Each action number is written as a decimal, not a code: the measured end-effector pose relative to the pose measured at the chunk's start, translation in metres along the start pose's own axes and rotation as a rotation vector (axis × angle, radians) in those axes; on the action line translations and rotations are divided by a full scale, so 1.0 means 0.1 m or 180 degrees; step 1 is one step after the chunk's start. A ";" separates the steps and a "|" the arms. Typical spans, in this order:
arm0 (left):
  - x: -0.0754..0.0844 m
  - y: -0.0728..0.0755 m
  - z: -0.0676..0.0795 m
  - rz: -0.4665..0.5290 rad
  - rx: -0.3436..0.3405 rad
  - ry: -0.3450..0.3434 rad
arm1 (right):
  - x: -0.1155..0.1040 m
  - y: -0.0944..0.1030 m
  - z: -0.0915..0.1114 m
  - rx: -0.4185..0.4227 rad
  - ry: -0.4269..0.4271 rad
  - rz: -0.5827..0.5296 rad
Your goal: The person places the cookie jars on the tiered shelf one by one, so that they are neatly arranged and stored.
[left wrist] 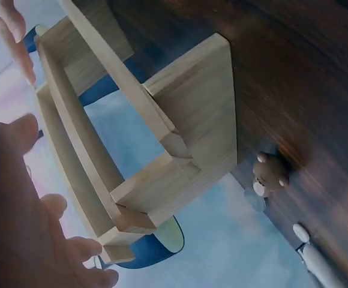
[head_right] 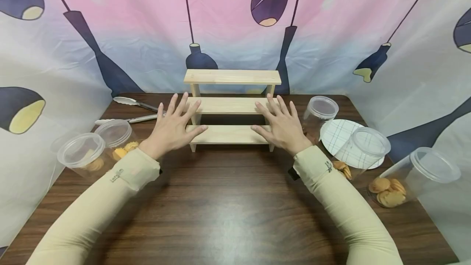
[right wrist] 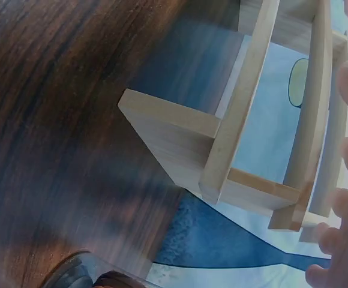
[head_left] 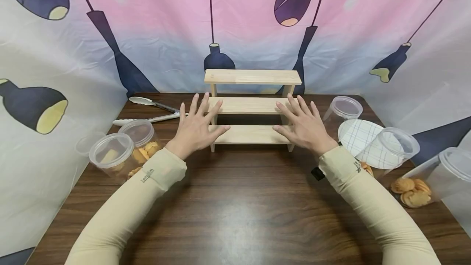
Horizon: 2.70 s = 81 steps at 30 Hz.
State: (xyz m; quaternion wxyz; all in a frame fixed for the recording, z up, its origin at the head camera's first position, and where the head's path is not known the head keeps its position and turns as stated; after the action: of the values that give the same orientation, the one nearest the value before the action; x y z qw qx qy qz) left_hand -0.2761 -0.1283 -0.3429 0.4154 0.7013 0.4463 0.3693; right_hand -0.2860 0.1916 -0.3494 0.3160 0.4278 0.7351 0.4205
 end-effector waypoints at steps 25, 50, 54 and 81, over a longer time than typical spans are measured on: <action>-0.22 -0.28 -0.17 0.1932 0.0584 0.1305 | 0.13 0.60 -0.12 0.0634 -0.0121 -0.0132; -0.28 -0.50 -0.23 0.2164 0.0386 0.1446 | 0.60 1.02 -0.05 -0.0090 -0.1226 0.0231; -0.28 -0.51 -0.22 0.2190 0.0365 0.1442 | 0.64 0.99 -0.04 -0.0305 -0.1266 0.0301; -0.31 -0.54 -0.25 0.2227 0.0366 0.1380 | 0.68 1.06 0.13 -0.0521 -0.1341 0.0361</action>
State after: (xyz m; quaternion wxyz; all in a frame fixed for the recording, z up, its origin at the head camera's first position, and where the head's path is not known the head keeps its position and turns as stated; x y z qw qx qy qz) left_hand -0.3255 -0.1371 -0.3875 0.1214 0.7387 0.2781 0.6018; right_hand -0.2660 0.2864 -0.2679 0.4720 0.5197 0.5910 0.3972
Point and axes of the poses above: each hand's wrist, its own z-axis away from the middle knuckle, its own y-axis out of the back of the hand, x = y × z, the point moved 4 cm from there along -z, towards the middle knuckle, and after that the axes turned 13 degrees about x, right-handed, at the moved point
